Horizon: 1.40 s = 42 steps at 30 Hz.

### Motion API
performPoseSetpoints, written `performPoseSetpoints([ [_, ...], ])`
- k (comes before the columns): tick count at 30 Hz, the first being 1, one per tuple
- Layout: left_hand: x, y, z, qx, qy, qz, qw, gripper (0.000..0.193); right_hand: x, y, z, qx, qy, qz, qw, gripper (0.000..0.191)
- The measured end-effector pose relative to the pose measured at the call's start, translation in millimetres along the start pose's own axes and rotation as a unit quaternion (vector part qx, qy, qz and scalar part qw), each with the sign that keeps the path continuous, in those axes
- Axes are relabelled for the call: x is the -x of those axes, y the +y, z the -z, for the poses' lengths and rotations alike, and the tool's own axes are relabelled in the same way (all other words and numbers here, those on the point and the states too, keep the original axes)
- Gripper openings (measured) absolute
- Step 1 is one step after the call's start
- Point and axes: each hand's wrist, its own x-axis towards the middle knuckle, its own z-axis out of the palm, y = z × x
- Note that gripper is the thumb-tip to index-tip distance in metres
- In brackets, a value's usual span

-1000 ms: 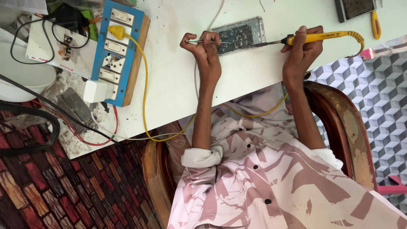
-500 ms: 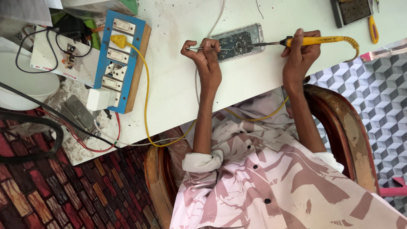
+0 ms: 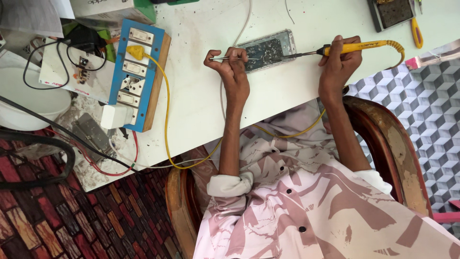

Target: The person uses a soldering iron and tweezers to work on a small circuit board placed on a white table. The person repeatedly applies the soldering iron to different points on the board while holding components with tweezers. The board remains on the table throughout the clip.

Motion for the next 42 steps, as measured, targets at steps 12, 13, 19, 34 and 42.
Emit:
performPoseSetpoints([
  [12, 1.0, 2.5, 2.1, -0.015, 0.002, 0.022, 1.000, 0.018, -1.3, 2.3, -0.2, 0.015, -0.014, -0.002, 1.000, 0.027],
  [13, 1.0, 2.4, 2.2, -0.017, 0.000, 0.020, 1.000, 0.018, -1.3, 2.4, -0.2, 0.017, -0.015, -0.001, 1.000, 0.027],
  [19, 0.2, 2.3, 3.0, -0.006, 0.002, 0.023, 1.000, 0.019, -2.8, 4.2, -1.4, 0.008, -0.011, -0.008, 1.000, 0.027],
  [34, -0.4, -2.6, 4.3, -0.030, -0.005, 0.006, 1.000, 0.018, -0.3, 5.7, -1.8, 0.009, -0.026, 0.006, 1.000, 0.026],
  [42, 1.1, -10.7, 3.7, 0.005, -0.004, -0.003, 1.000, 0.018, 0.8, 3.2, -1.8, 0.023, -0.010, 0.000, 1.000, 0.025],
])
